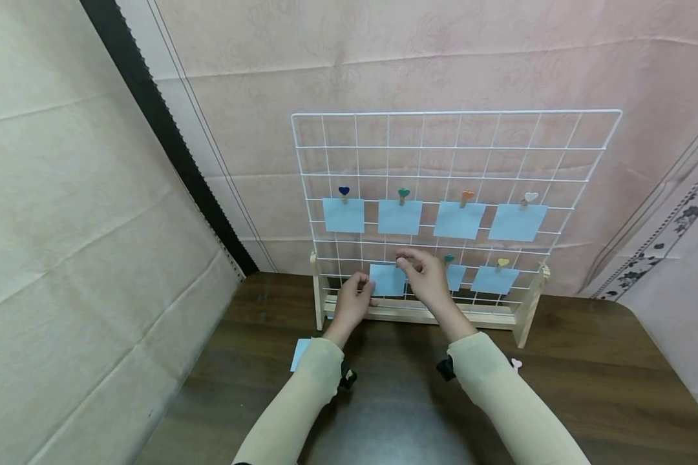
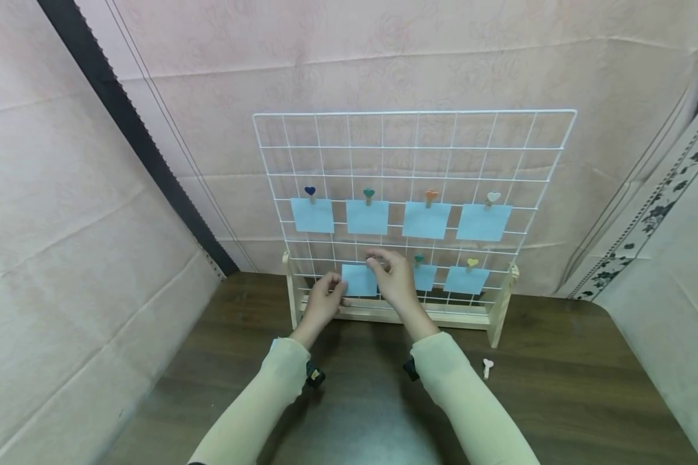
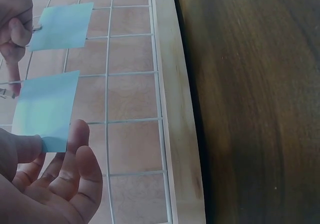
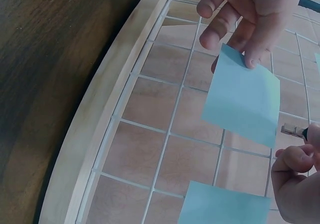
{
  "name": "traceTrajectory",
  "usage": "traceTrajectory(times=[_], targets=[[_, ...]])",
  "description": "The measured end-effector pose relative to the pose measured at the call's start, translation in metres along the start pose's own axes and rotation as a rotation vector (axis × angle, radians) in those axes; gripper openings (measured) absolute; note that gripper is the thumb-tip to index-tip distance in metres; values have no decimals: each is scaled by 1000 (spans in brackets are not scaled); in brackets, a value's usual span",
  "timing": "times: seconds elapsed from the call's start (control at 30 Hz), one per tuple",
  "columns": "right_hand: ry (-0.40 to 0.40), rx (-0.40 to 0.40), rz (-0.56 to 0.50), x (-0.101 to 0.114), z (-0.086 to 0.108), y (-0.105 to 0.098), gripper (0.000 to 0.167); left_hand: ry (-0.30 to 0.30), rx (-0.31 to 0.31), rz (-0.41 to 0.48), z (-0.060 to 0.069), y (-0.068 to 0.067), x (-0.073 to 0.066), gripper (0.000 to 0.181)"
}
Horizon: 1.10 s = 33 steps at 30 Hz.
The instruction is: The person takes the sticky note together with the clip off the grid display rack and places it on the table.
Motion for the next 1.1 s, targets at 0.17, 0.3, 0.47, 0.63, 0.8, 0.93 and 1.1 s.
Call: traceTrajectory(times=[0.17, 0.3, 0.47, 0.63, 0.8, 0.93, 1.1], targets=[[-6, 12, -2, 0, 5, -3, 28, -5, 5, 8, 3, -2, 1, 15], [8, 18, 8, -2, 8, -8, 29, -13, 14, 7, 6, -3, 1, 16], [35, 8, 10, -4, 11, -14, 28, -6, 15, -3, 8, -4, 0, 17], [52, 11, 2, -6, 13, -15, 29, -16, 10, 18, 9, -3, 1, 18], [58, 30, -16, -8, 16, -16, 31, -10, 14, 27, 10, -2, 2, 18], [50, 38, -27, -8, 18, -19, 32, 6, 5, 27, 11, -4, 0, 17], [58, 32, -23, -11, 21, -22, 31, 20, -6, 30, 14, -7, 1, 17]])
Point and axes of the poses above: each hand's wrist, its own z-axis away from the middle knuckle, its own y-axis out of the palm, x = y × z, the point moved 3 cm from there along -z, towards the middle knuckle, and after that the axes turned 1 degree about -x, right-handed, at the moved point
